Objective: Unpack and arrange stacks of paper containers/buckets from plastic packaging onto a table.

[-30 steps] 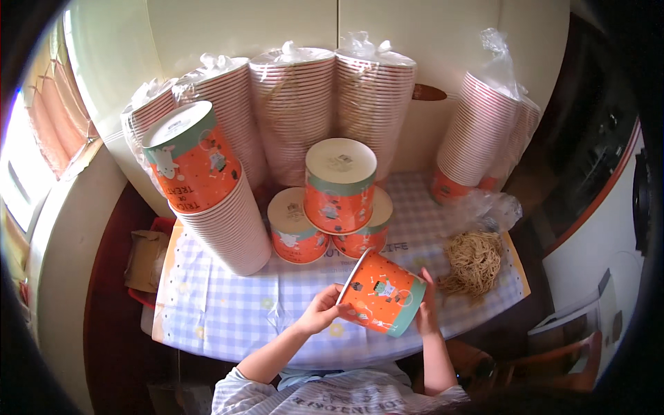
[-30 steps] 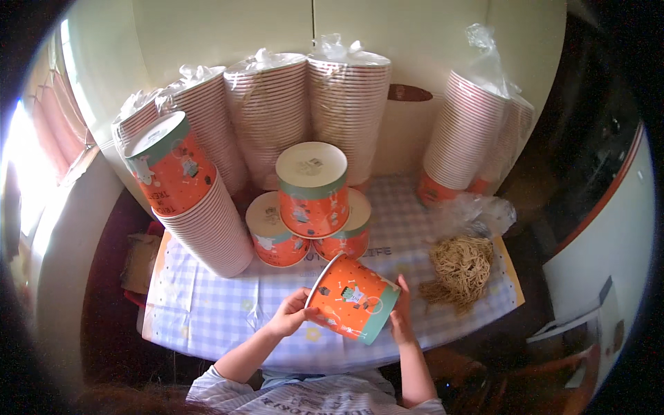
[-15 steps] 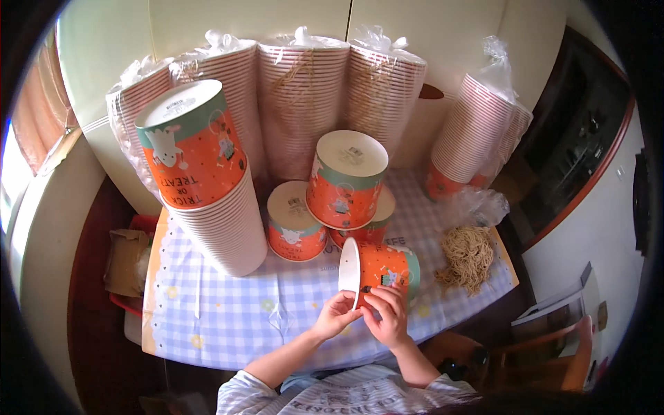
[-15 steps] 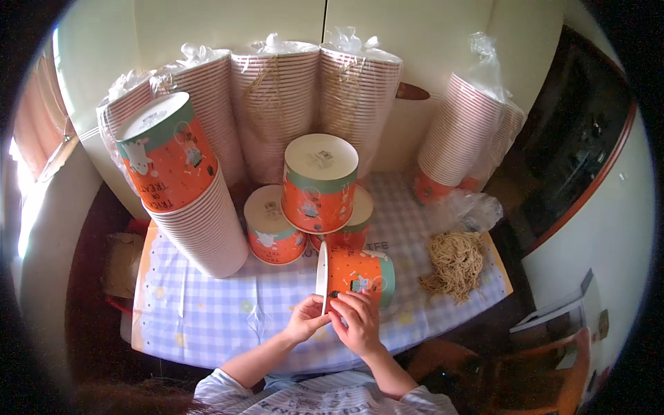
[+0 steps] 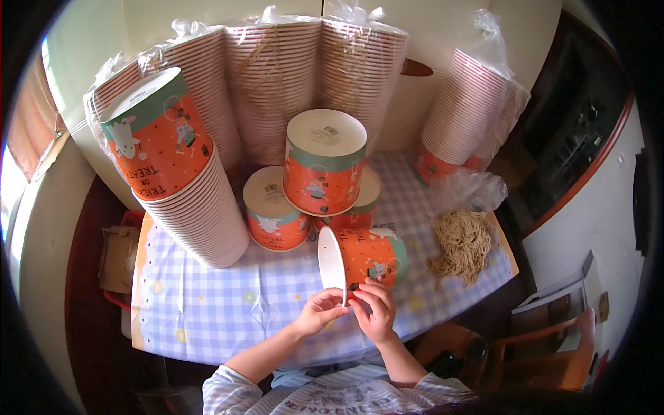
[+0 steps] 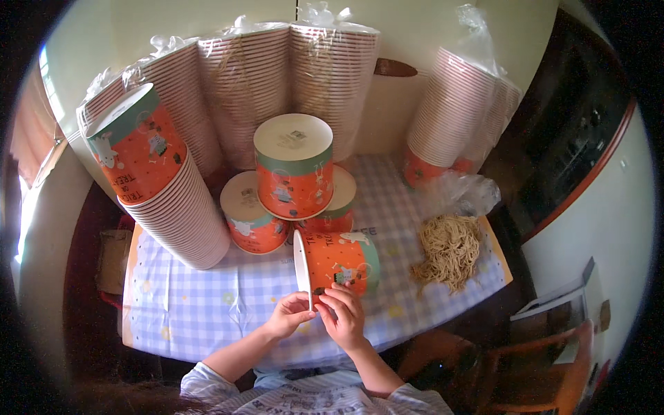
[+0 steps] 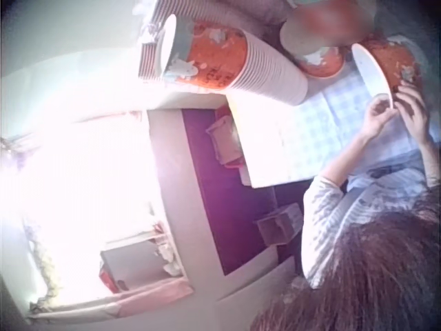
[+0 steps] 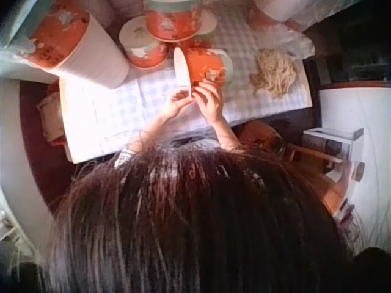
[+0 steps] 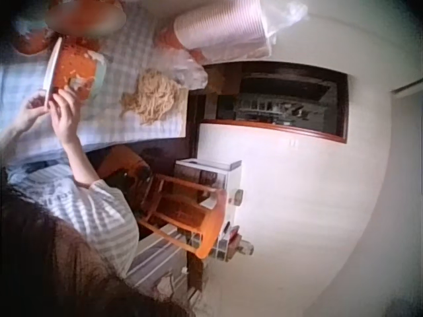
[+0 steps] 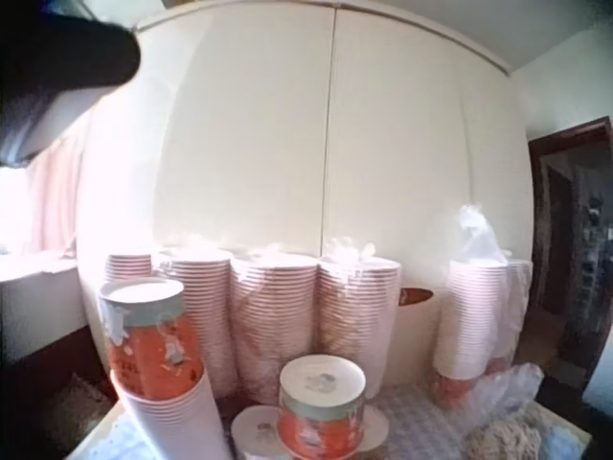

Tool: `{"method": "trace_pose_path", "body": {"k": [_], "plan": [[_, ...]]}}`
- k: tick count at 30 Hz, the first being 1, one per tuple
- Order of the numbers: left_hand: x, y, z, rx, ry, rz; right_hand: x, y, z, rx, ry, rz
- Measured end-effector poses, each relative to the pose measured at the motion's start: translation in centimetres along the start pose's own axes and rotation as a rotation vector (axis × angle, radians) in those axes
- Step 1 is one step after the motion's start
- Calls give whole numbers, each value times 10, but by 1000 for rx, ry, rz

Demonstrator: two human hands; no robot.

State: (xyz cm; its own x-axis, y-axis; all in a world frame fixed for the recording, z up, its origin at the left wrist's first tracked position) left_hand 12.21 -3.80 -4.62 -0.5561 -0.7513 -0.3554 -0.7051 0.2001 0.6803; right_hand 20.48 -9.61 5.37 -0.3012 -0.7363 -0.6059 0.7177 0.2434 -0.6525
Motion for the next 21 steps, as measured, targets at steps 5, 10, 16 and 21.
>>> {"method": "trace_pose_path", "body": {"k": [5,10,16,21], "plan": [[0,-5,-3,-11,-59,74,1,7,1,-27,-2,-24],[2,-5,-3,-2,-65,79,2,4,0,-3,-14,-3],[0,-5,-6,-41,-84,28,2,6,0,64,-21,-60],[3,-3,-3,-160,-97,-19,2,11,16,29,5,-89]]}}
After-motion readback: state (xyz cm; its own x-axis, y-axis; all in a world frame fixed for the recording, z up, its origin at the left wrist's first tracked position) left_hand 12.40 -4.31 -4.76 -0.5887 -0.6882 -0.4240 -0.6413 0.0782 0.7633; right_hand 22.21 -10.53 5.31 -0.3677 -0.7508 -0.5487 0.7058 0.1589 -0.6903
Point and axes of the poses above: each hand's wrist, its own x-axis away from the middle knuckle, its own z-axis out of the back of the hand, y = z × x, the point moved 9 cm from there along -x, towards the middle knuckle, and after that the axes turned 13 degrees about -z, right-handed, at the moved point
